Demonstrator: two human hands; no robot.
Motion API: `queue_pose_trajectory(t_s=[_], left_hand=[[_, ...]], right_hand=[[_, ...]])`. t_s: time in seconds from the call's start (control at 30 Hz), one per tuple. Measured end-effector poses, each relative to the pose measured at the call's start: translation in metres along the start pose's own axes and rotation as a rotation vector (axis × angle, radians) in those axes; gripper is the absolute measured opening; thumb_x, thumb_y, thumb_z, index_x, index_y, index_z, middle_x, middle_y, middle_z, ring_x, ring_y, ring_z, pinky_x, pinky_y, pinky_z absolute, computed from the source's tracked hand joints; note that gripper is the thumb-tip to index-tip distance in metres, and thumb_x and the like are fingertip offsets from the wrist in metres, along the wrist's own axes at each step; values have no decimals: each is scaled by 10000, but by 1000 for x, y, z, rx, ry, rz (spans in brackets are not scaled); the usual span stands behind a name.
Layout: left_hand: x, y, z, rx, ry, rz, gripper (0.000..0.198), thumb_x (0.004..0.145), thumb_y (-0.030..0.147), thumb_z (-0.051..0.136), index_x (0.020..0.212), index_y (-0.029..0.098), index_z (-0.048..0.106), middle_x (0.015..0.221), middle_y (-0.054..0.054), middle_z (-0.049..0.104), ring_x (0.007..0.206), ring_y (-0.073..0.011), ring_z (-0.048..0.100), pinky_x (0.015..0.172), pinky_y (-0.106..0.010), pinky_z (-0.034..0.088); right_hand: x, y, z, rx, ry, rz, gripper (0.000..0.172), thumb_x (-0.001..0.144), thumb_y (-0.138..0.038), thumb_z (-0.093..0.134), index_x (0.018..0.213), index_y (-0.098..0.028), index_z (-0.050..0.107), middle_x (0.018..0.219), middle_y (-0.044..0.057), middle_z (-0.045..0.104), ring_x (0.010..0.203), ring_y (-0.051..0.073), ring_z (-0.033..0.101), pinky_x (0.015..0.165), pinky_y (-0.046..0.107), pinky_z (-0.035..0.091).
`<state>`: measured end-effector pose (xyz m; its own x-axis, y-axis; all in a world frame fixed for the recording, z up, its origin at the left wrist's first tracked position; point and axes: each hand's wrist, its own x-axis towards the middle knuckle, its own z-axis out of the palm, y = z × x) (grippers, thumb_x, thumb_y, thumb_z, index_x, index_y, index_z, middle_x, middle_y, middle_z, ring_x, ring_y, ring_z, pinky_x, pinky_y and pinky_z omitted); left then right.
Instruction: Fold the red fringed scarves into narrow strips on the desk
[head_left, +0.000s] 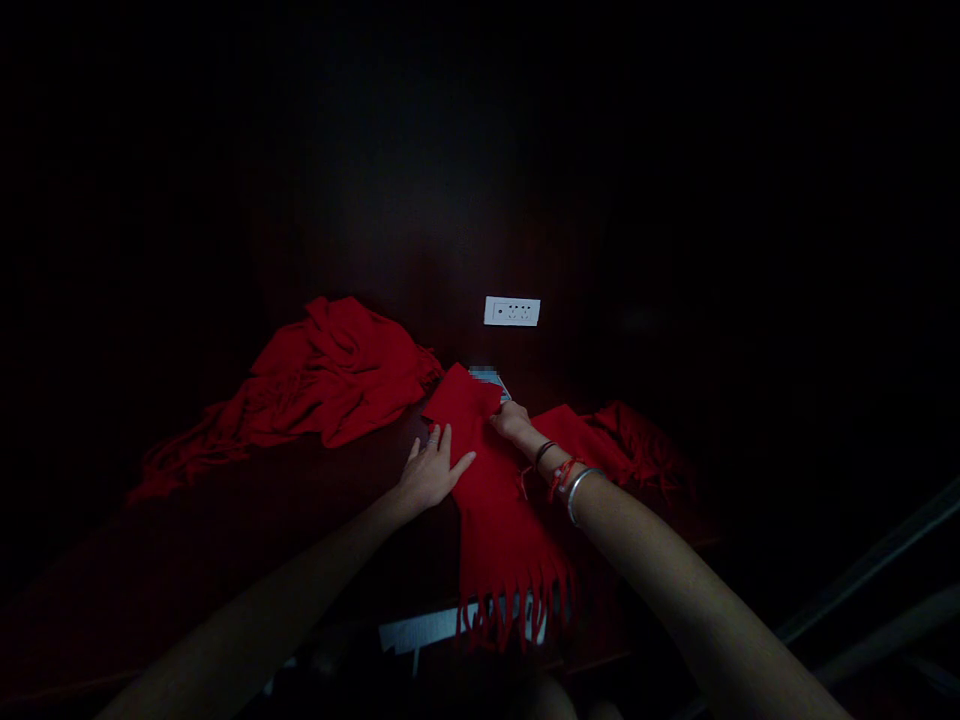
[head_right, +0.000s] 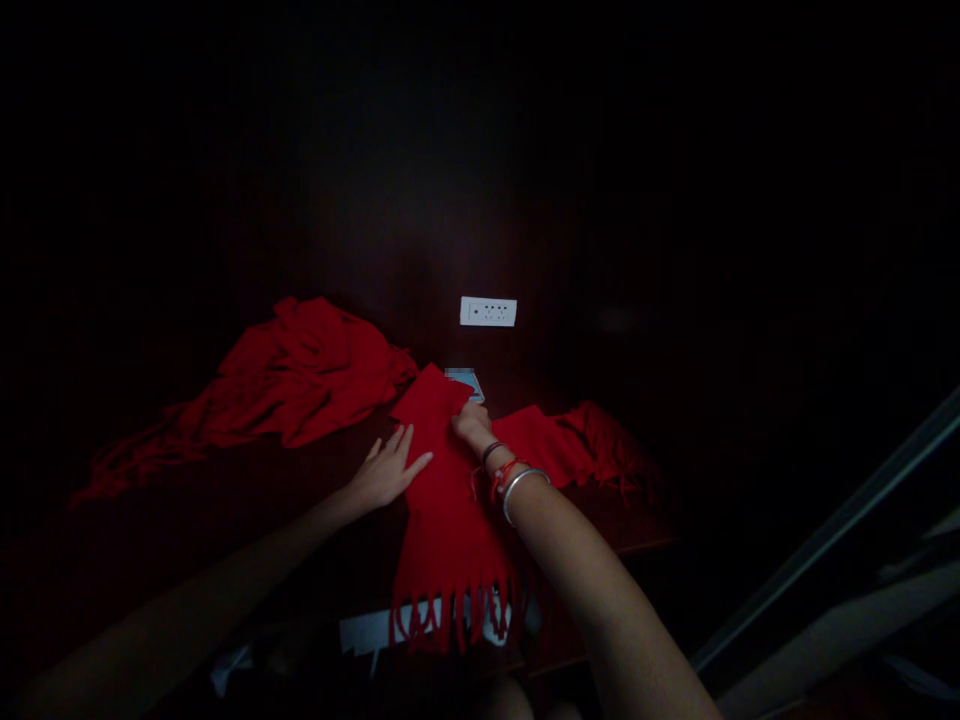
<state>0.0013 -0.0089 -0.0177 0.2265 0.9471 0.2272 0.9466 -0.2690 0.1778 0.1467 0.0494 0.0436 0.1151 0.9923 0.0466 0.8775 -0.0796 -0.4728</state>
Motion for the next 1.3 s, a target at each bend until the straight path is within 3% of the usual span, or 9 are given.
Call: queue_pose_trajectory(t_s=[0.3,0.43,0.6,0.73,0.87,0.97,1.1,1.2,1.3], left_hand=[[5,-8,2,-108,35,53,589,811,454,185,1253,64,195,1282,-135,271,1176,-199,231,944,-422,144],[7,-9,6,-84,12,107,584,804,473,190,1244,92,234,1275,-123,290,1177,-201,228,940,-449,135],[6,-10,5,-94,25,109,559,809,454,194,1236,97,255,1264,-115,313,1164,-197,254,939,-446,147],[6,-16,3,-99,92,95,521,810,433,214,1217,119,296,1251,-102,339,1147,-195,285,938,-432,164],[14,-16,4,-91,125,128,479,803,407,244,1185,137,351,1227,-100,371,1128,-202,315,933,-421,188],[30,8,5,-106,91,209,438,781,348,308,1132,109,417,1193,-114,407,1096,-194,358,926,-350,236],[54,79,16,-227,-14,290,415,733,345,406,1054,95,486,1107,-120,485,1021,-191,434,873,-263,305],[71,135,31,-284,-42,275,460,712,428,429,1046,117,481,1081,-125,503,1009,-220,442,852,-308,316],[90,171,44,-370,-33,188,533,687,463,458,1108,140,405,1099,-136,488,1043,-263,405,862,-417,268]], right_hand=[[7,37,-40,102,84,104,232,598,-239,573,813,-153,577,825,47,596,698,136,561,507,164,393],[7,54,-42,84,46,164,237,510,-228,642,708,-109,589,753,78,595,695,171,556,527,196,398],[10,56,-47,121,35,130,214,498,-213,647,686,-123,598,680,31,589,632,133,546,524,184,393],[17,63,-79,127,124,101,230,553,-217,611,768,-135,601,718,26,591,630,114,539,512,168,386],[22,99,-129,61,253,139,259,606,-228,567,843,-126,592,782,56,594,655,132,547,515,178,389],[21,136,-156,-17,318,195,262,619,-218,553,848,-99,597,802,93,599,698,169,556,525,191,393],[15,172,-159,-97,347,239,250,654,-182,510,865,-81,598,842,135,601,768,205,559,553,198,395],[12,185,-148,-138,345,236,249,681,-162,473,887,-89,593,872,146,598,804,209,560,579,196,398],[12,190,-139,-177,339,228,249,695,-167,465,901,-97,586,898,161,588,841,223,552,626,220,404]])
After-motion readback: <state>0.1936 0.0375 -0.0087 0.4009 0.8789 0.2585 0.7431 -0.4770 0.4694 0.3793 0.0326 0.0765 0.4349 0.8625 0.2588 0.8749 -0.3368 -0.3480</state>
